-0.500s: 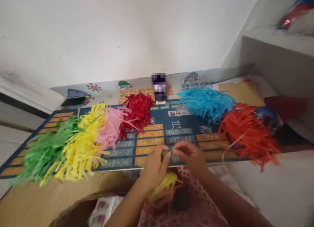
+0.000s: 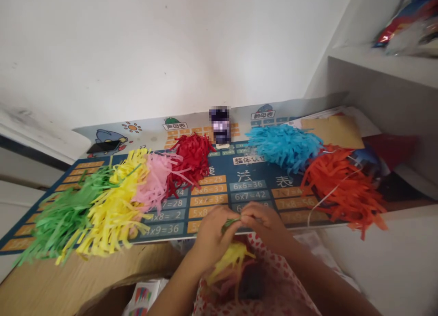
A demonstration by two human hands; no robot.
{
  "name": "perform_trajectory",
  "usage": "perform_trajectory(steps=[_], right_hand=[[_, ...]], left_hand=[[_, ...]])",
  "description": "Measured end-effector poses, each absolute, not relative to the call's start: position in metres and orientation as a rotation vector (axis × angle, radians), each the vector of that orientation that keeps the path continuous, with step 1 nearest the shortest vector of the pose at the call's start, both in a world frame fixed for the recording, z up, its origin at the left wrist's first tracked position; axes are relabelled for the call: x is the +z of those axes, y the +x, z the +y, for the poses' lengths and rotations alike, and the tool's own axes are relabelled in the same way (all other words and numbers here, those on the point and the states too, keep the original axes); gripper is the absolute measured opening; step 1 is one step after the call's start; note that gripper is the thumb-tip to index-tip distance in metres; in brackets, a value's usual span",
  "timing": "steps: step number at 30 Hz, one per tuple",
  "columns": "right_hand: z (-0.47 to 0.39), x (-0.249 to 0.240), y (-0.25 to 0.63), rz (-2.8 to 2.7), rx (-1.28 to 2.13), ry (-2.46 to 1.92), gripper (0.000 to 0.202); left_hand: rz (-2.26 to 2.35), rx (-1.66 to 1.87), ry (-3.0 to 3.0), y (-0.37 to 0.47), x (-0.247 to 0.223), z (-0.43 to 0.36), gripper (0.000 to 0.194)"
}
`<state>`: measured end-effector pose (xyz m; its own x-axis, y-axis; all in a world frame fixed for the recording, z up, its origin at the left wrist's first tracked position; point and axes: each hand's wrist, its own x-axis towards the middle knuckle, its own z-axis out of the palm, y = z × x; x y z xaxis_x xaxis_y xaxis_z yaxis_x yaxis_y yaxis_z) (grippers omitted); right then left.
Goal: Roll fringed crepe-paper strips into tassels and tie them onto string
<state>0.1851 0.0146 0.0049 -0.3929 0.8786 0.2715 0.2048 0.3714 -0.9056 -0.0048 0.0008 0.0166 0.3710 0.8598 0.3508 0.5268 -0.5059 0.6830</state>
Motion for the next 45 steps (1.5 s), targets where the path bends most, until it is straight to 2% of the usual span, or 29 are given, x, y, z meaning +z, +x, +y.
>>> perform_trajectory(steps=[5, 12, 17, 21, 25, 31, 35, 41, 45], right_hand=[[0.012, 0.007, 0.19, -1.805, 0.973, -0.984, 0.027], [0.013, 0.0, 0.179, -1.636, 1.008, -0.956, 0.009], [0.013, -0.003, 0.176, -1.621, 0.935, -0.931, 0.011], [0.013, -0.004, 0.174, -1.628, 0.847, -0.94, 0.014], [0.01, -0.003, 0.166, -1.613, 0.615, -0.996, 0.013], [0.008, -0.001, 0.163, -1.65, 0.552, -1.042, 0.014], [0.01, -0.003, 0.164, -1.649, 0.555, -1.068, 0.014], [0.004, -0.009, 0.178, -1.773, 0.5, -1.054, 0.017], [-0.005, -0.023, 0.231, -1.742, 0.294, -1.354, 0.016]], left_hand=[[1.281, 0.952, 1.9, -0.003, 0.018, -0.005, 0.013], [1.11, 1.104, 1.066, 0.014, 0.01, -0.007, 0.026], [1.07, 1.138, 0.917, 0.019, 0.01, -0.004, 0.03], [1.13, 1.154, 1.032, 0.018, 0.006, -0.005, 0.025], [1.296, 1.372, 1.424, 0.02, 0.0, -0.007, 0.011], [1.386, 1.524, 1.76, 0.021, 0.0, -0.008, 0.01], [1.427, 1.449, 1.767, 0.019, 0.002, -0.008, 0.007], [1.324, 1.109, 1.774, 0.016, -0.002, -0.004, 0.003], [1.21, 0.993, 1.761, 0.002, -0.006, -0.003, 0.01]])
